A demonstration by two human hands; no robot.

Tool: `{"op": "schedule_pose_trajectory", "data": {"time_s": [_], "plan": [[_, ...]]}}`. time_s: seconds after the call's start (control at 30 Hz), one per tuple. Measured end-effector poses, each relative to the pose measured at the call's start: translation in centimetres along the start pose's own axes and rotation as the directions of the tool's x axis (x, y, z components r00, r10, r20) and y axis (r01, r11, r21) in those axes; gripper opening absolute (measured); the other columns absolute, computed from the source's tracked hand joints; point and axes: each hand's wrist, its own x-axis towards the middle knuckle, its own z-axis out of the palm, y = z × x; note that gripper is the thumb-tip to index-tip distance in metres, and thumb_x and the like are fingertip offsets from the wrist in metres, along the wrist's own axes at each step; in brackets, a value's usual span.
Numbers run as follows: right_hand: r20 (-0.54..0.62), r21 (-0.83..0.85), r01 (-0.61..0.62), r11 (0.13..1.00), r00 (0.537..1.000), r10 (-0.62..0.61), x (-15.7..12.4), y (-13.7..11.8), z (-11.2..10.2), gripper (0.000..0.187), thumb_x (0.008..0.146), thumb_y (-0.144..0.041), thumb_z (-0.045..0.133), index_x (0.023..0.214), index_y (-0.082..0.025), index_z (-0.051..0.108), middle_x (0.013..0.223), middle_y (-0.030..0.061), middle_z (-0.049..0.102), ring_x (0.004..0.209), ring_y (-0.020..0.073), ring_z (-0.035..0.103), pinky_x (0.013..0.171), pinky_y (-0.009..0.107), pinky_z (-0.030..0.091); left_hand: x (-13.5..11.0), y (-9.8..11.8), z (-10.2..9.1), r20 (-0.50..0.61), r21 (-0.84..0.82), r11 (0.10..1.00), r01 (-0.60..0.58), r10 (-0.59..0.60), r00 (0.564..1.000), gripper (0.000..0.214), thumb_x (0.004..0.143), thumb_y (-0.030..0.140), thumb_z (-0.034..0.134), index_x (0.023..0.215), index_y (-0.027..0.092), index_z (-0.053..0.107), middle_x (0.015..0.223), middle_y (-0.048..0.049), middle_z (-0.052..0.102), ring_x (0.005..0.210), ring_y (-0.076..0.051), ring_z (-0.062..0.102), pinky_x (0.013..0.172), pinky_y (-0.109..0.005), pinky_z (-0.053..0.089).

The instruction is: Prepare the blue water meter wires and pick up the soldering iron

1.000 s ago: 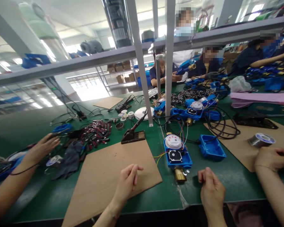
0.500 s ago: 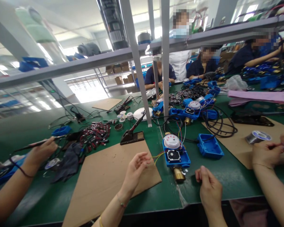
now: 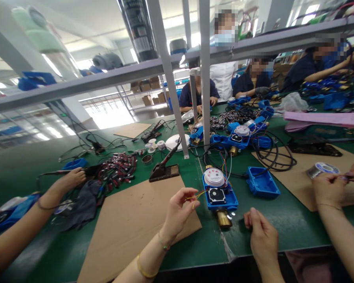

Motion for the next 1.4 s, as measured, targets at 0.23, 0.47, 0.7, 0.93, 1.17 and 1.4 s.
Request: {"op": "schedule_pose_trajectory", "data": {"time_s": [0.23,0.47,0.7,0.93,1.17,1.4], "plan": [[0.022,-0.008,-0.014,1.0,1.0,0.014,0.0,0.2,-0.1,0.053,0.089,-0.06,0.057,0.06,-0.018,0.045,0.061,-0.0003,0.043,0.058,0.0128,0.04,0.057,0.027,0.033,0.4,-0.5,0.7,-0.038,0.031,0.995,-0.097,0.098,0.994,0.014,0.079,0.027,0.072,0.089,0.017,0.072,0.085,-0.0053,0.067,0.081,-0.018,0.059,0.075,-0.027,0.047],[0.018,-0.004,-0.01,1.0,1.0,0.01,-0.1,0.1,0.0,0.052,0.089,-0.06,0.056,0.061,-0.018,0.043,0.061,-0.0003,0.043,0.059,0.013,0.04,0.058,0.027,0.033,3.1,-0.4,1.5,-0.199,-0.159,0.968,-0.192,0.159,0.967,0.016,0.074,0.032,0.078,0.072,0.017,0.073,0.084,-0.005,0.065,0.078,-0.014,0.058,0.067,-0.022,0.046],[-0.003,-0.017,-0.001,1.0,1.0,0.001,-0.1,-0.1,0.2,0.054,0.088,-0.062,0.056,0.061,-0.02,0.038,0.06,-0.0005,0.042,0.058,0.0132,0.041,0.056,0.026,0.034,6.2,-1.0,1.7,-0.157,-0.481,0.876,0.044,-0.136,0.978,0.033,0.068,0.042,0.082,0.08,0.012,0.073,0.074,-0.0072,0.07,0.06,-0.009,0.06,0.056,-0.017,0.045],[-0.011,-0.016,-0.005,1.0,1.0,0.005,0.0,-0.1,0.2,0.055,0.086,-0.064,0.057,0.06,-0.02,0.037,0.059,-0.0002,0.043,0.057,0.0133,0.041,0.055,0.027,0.034,8.1,-0.8,1.5,-0.098,-0.561,0.821,0.104,-0.191,0.977,0.045,0.057,0.046,0.088,0.08,0.012,0.071,0.076,-0.0072,0.07,0.064,-0.009,0.062,0.059,-0.015,0.048],[-0.023,0.08,-0.015,0.997,1.0,0.017,-0.2,-0.8,0.4,0.052,0.086,-0.059,0.062,0.061,-0.019,0.042,0.06,-0.0014,0.041,0.058,0.0124,0.039,0.055,0.027,0.032,8.5,-0.4,1.1,0.0,-0.556,0.818,0.149,-0.179,0.984,0.042,0.059,0.044,0.087,0.078,0.01,0.071,0.066,-0.0032,0.065,0.054,-0.004,0.054,0.052,-0.012,0.042],[-0.041,0.258,-0.065,0.964,0.996,0.078,-0.2,-2.1,0.9,0.051,0.08,-0.054,0.072,0.059,-0.018,0.043,0.06,-0.0026,0.038,0.059,0.0113,0.037,0.055,0.025,0.031,6.7,0.7,1.1,0.139,-0.518,0.82,0.243,-0.199,0.97,0.04,0.061,0.04,0.087,0.076,0.009,0.067,0.059,-0.0026,0.063,0.046,-0.004,0.048,0.045,-0.012,0.034]]}}
